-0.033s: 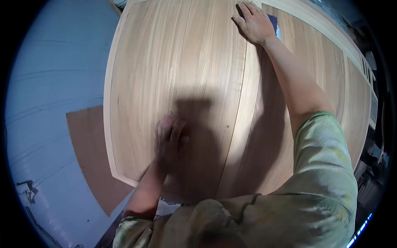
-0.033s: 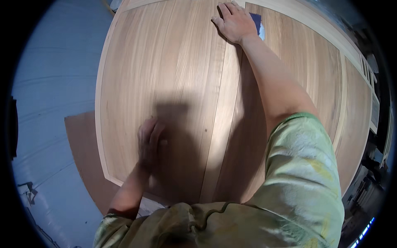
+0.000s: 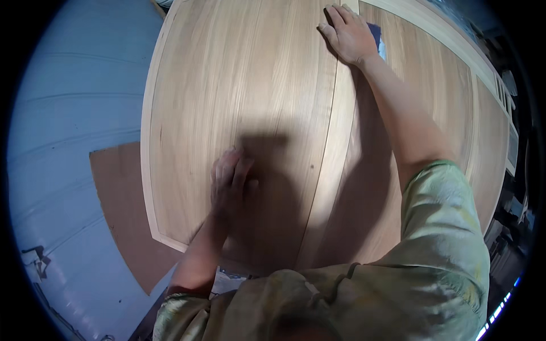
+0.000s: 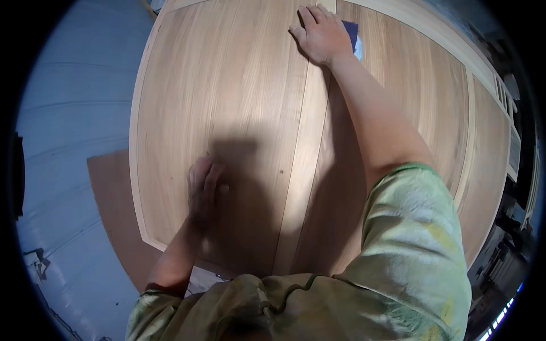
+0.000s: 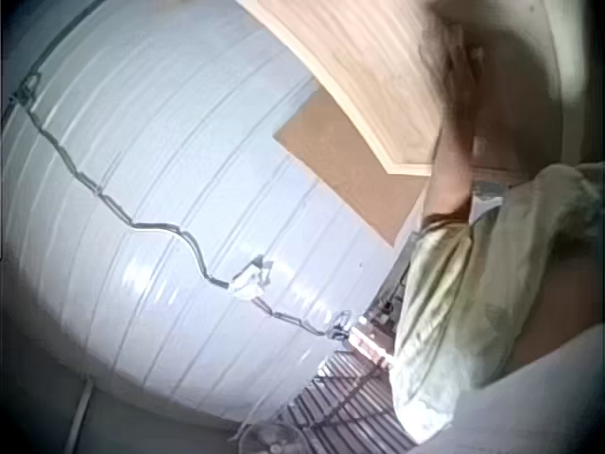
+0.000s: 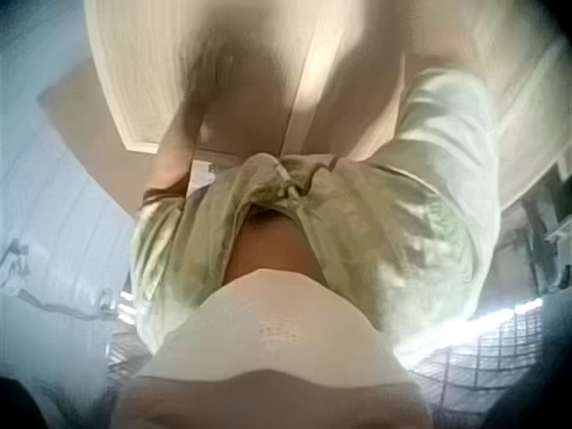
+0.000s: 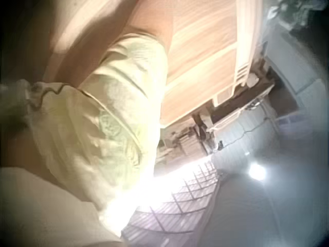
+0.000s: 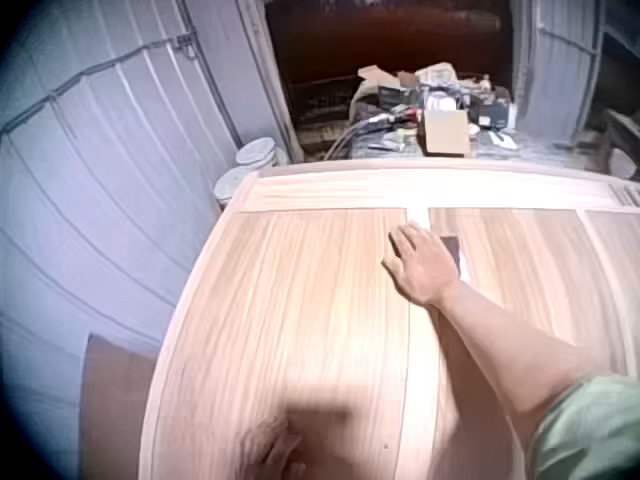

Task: The person sands a wooden furniture panel using sandpaper and a power sander, and wipes the surface with a cloth.

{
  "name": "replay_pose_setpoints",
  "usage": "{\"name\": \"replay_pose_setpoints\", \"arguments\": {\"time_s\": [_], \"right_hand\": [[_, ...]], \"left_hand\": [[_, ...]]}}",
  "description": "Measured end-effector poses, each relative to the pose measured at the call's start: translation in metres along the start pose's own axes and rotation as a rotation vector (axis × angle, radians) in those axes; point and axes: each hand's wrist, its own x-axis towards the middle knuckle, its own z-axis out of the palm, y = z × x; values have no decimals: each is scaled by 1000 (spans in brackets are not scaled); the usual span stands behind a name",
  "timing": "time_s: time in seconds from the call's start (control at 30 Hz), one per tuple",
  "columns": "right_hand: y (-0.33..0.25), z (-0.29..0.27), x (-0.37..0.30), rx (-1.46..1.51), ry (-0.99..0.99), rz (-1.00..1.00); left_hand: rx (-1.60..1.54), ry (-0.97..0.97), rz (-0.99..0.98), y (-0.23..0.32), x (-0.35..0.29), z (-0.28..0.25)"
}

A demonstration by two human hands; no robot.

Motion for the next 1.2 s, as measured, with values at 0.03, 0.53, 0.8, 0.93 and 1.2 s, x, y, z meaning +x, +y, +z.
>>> {"name": "replay_pose_setpoints", "arguments": {"time_s": [0.03, 0.53, 0.8, 0.93, 1.2], "right_hand": [[-24, -10, -18, -55, -69, 17], [-118, -95, -210, -8, -51, 267], [-262, -162, -371, 340, -427, 3], [-204, -120, -294, 96, -150, 137], [-278, -157, -382, 324, -351, 36]], "left_hand": [[21, 20, 13, -1, 1, -2], [138, 166, -4, 41, -6, 26], [171, 148, -65, 35, -15, 17], [169, 133, -80, 29, -10, 26], [134, 147, -100, 32, -13, 29]]}}
